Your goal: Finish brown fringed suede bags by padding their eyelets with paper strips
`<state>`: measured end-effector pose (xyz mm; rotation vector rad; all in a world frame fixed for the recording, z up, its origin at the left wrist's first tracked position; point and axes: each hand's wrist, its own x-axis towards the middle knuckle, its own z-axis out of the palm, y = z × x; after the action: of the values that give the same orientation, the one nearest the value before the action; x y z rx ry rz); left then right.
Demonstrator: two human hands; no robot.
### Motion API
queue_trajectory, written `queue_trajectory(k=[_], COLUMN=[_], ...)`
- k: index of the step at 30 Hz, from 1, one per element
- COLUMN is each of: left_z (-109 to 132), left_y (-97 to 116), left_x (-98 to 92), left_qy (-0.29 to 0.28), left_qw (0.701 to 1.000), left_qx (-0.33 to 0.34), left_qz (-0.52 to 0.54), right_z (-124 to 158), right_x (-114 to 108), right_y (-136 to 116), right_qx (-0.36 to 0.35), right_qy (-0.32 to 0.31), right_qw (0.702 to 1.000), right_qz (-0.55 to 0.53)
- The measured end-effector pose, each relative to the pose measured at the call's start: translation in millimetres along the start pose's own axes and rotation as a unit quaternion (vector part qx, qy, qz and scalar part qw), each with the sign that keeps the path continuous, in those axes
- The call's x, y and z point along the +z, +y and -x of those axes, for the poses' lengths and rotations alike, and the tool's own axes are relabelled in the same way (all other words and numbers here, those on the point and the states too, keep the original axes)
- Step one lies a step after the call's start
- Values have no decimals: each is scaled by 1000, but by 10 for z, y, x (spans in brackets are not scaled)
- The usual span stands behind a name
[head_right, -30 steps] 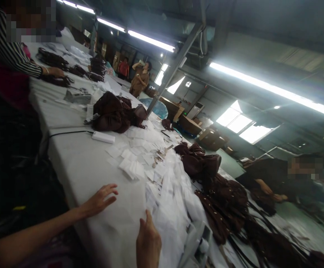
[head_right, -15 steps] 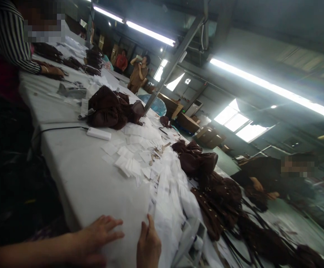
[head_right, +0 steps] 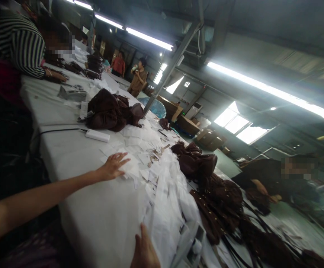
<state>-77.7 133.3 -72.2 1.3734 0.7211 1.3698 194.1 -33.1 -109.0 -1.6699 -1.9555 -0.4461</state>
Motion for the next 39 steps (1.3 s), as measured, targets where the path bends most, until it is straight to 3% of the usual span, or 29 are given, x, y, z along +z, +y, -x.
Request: queue_trajectory(k=[3,7,10,12,17,21,24,27,32,39], left_z=[-122,386,787,921,920,857,840,868,996,1059], left_y=[138,14,-228,-363,-466,-426,-430,-460,-520,-604], left_x=[-236,-338,-362,-402,-561,-628,-674,-796,-1058,-1105], left_qy=[-11,-107,-96,-70,-30,-89,-113,-81,-45,-5], left_qw=[1000,987,982,984,978,971,965,963,960,954], left_qx=[-3,21,33,14,-27,-33,-65,-85,-105,-89], left_qz=[-9,-118,-157,-163,-205,-220,-228,-244,-257,-286], right_z=[-85,-212,-291,-324,-320,-274,-259,-259,-207,-133], right_x=[60,184,280,334,438,504,492,380,100,10], right_y=[-96,-243,-406,-504,-572,-553,-555,-493,-217,-47], right_qx=[-60,-129,-160,-174,-194,-190,-174,-134,10,140], right_qy=[-13,-27,-48,-68,-88,-94,-124,-188,-304,-289], right_qw=[998,989,981,976,969,969,970,967,948,926], right_qz=[-27,-67,-95,-115,-126,-124,-119,-105,-93,-197])
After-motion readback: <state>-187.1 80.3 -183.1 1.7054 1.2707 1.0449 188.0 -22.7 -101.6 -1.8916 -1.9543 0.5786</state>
